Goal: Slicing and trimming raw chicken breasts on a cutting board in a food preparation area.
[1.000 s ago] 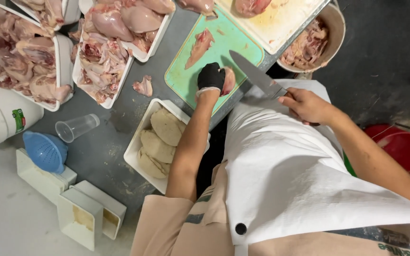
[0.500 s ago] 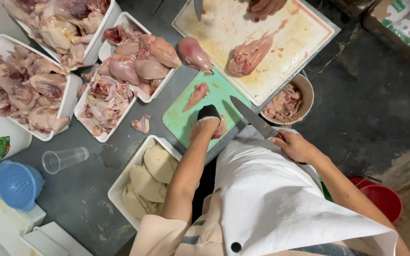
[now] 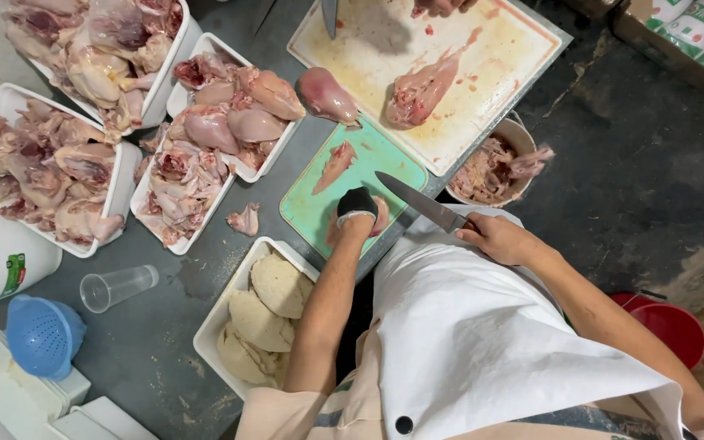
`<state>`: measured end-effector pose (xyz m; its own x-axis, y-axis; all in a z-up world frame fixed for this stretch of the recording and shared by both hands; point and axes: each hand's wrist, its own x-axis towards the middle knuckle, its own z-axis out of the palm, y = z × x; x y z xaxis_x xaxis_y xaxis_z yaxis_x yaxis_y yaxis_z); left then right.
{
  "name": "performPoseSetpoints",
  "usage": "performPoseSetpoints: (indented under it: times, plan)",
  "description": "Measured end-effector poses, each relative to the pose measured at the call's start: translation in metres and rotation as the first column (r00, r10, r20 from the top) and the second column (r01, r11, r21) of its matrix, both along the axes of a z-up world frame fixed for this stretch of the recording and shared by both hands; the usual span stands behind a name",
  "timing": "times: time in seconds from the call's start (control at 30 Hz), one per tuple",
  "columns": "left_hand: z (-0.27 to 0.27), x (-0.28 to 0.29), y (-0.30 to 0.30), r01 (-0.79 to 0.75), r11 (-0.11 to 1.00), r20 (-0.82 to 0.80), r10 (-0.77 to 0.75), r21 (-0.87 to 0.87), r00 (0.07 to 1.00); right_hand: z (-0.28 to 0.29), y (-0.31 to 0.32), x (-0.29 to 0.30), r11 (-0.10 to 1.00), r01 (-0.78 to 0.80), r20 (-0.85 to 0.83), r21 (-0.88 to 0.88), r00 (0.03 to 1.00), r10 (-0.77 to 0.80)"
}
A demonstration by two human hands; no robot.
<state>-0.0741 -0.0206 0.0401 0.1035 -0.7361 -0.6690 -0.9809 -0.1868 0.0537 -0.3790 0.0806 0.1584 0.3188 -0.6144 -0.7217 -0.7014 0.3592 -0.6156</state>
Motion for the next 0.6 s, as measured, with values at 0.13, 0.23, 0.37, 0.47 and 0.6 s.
performPoseSetpoints:
  times: [0.13,0.23,0.37,0.47,0.6]
  plan:
    - [-0.013,0.005,0.001,-0.032,0.999,-0.02,0.031,-0.025,0.999,-0.001,0.002,0.0,1.0,-0.001,0.004,-0.002,1.0,0.001]
    - [-0.028,0.015,0.003,-0.047,0.999,-0.03,0.047,-0.027,0.998,0.002,0.003,0.0,1.0,-0.004,0.002,0.01,1.0,0.004]
    - [-0.046,0.033,0.011,-0.141,0.989,-0.087,0.137,-0.05,0.987,0.009,0.007,-0.001,0.999,-0.038,-0.03,0.032,0.999,0.039]
    - [-0.04,0.046,0.011,-0.307,0.952,-0.229,0.303,0.021,0.925,0.008,0.003,-0.003,0.992,-0.122,-0.058,0.016,0.991,0.123]
    - [-0.034,0.06,0.031,-0.435,0.9,-0.301,0.417,0.008,0.858,-0.005,0.008,0.004,0.99,-0.128,-0.015,0.057,0.992,0.129]
